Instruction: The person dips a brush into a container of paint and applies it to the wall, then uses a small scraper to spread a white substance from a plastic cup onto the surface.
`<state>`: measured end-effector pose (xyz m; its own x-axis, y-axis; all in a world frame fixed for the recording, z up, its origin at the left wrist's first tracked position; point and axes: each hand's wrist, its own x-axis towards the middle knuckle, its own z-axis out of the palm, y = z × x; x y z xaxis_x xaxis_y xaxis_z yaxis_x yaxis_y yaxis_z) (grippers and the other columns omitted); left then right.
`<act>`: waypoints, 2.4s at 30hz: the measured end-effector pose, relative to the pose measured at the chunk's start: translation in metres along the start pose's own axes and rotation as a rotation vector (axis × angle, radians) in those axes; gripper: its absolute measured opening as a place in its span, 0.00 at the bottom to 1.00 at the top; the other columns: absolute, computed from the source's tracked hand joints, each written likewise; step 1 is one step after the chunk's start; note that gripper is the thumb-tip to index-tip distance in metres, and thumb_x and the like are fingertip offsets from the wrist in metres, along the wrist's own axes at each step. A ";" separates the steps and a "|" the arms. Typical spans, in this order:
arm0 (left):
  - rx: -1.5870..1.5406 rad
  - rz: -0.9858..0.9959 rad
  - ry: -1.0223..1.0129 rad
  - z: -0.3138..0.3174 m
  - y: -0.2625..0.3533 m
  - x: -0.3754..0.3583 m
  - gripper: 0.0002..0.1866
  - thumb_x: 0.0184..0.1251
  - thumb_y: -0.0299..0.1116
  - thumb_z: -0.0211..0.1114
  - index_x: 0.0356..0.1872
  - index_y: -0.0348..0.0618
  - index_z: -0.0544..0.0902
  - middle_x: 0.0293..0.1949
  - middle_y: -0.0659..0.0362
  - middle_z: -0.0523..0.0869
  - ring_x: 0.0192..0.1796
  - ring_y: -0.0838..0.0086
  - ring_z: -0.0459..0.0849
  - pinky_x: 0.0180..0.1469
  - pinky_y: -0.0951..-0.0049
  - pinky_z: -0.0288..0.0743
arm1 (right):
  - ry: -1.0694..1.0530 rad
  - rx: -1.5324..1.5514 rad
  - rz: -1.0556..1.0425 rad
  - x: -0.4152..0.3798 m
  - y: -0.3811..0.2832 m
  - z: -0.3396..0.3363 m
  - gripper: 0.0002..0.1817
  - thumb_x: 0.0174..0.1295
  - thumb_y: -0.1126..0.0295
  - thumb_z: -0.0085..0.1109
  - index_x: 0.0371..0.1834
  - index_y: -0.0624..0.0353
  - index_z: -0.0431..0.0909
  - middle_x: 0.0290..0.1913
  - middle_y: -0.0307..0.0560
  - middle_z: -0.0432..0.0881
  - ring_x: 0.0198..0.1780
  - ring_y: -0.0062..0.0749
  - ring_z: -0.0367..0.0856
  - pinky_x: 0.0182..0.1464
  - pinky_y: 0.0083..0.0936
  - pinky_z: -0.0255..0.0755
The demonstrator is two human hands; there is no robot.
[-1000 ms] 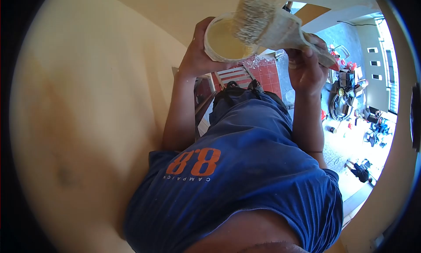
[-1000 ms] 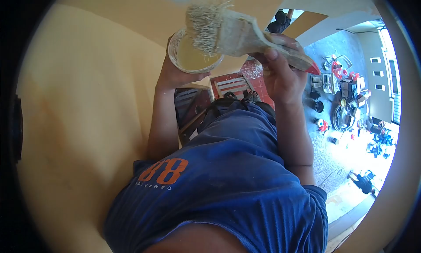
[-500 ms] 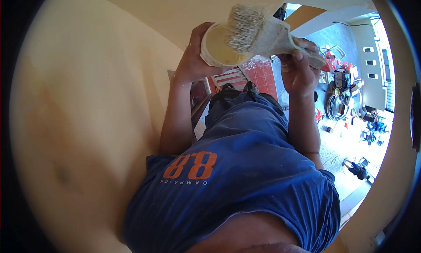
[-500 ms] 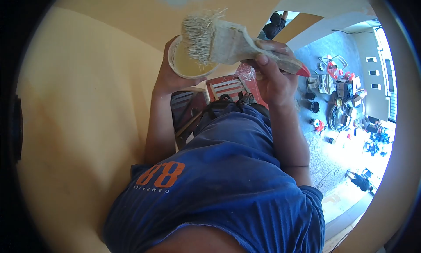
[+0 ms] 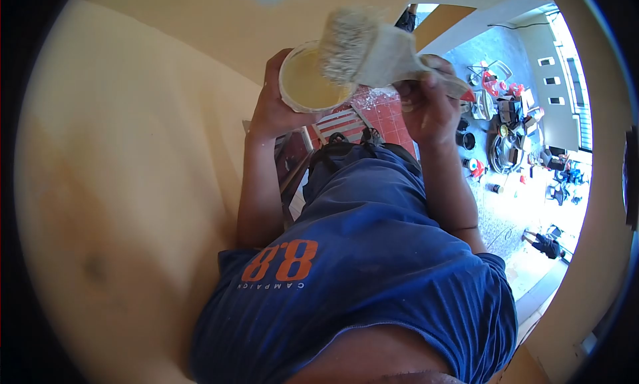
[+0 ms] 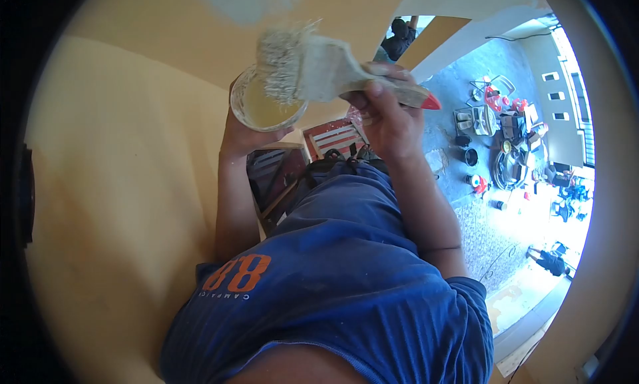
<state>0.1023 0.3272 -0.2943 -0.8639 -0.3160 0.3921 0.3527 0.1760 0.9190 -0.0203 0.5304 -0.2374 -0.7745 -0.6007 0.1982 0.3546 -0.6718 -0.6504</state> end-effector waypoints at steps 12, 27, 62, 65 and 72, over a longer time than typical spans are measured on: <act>0.232 -0.025 0.064 -0.022 -0.069 -0.062 0.58 0.28 0.32 0.83 0.65 0.39 0.53 0.56 0.52 0.72 0.60 0.64 0.72 0.62 0.60 0.66 | 0.226 0.097 0.146 -0.032 0.066 -0.035 0.16 0.63 0.75 0.51 0.54 0.62 0.66 0.44 0.47 0.76 0.47 0.34 0.77 0.51 0.33 0.72; 0.103 -0.013 -0.051 -0.011 -0.039 -0.015 0.58 0.30 0.32 0.83 0.63 0.38 0.50 0.57 0.50 0.70 0.61 0.63 0.71 0.61 0.59 0.67 | 0.148 0.240 0.225 0.001 0.051 -0.037 0.12 0.64 0.72 0.52 0.51 0.56 0.68 0.39 0.42 0.77 0.41 0.36 0.78 0.44 0.37 0.74; 0.154 -0.068 -0.021 0.006 -0.011 -0.016 0.57 0.25 0.32 0.81 0.62 0.40 0.53 0.57 0.50 0.67 0.60 0.62 0.70 0.61 0.59 0.66 | 0.167 0.113 0.247 -0.010 0.034 -0.023 0.12 0.64 0.68 0.57 0.48 0.56 0.72 0.39 0.40 0.80 0.38 0.28 0.82 0.38 0.27 0.80; 0.050 -0.122 -0.021 -0.001 -0.020 -0.015 0.56 0.27 0.32 0.81 0.62 0.40 0.54 0.57 0.50 0.67 0.59 0.62 0.70 0.61 0.59 0.66 | 0.132 0.160 0.230 -0.011 0.032 -0.022 0.12 0.63 0.69 0.57 0.48 0.57 0.72 0.39 0.41 0.80 0.37 0.29 0.82 0.38 0.27 0.80; -0.036 -0.060 0.004 0.013 0.002 -0.014 0.56 0.29 0.33 0.83 0.64 0.42 0.56 0.58 0.52 0.69 0.59 0.64 0.71 0.60 0.60 0.68 | 0.191 0.089 0.246 -0.010 0.033 -0.028 0.11 0.62 0.71 0.58 0.47 0.56 0.72 0.37 0.40 0.79 0.35 0.26 0.81 0.39 0.26 0.79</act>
<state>0.1103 0.3441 -0.2987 -0.8828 -0.3285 0.3360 0.3126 0.1232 0.9419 -0.0157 0.5261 -0.2813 -0.7413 -0.6631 -0.1041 0.5814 -0.5568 -0.5933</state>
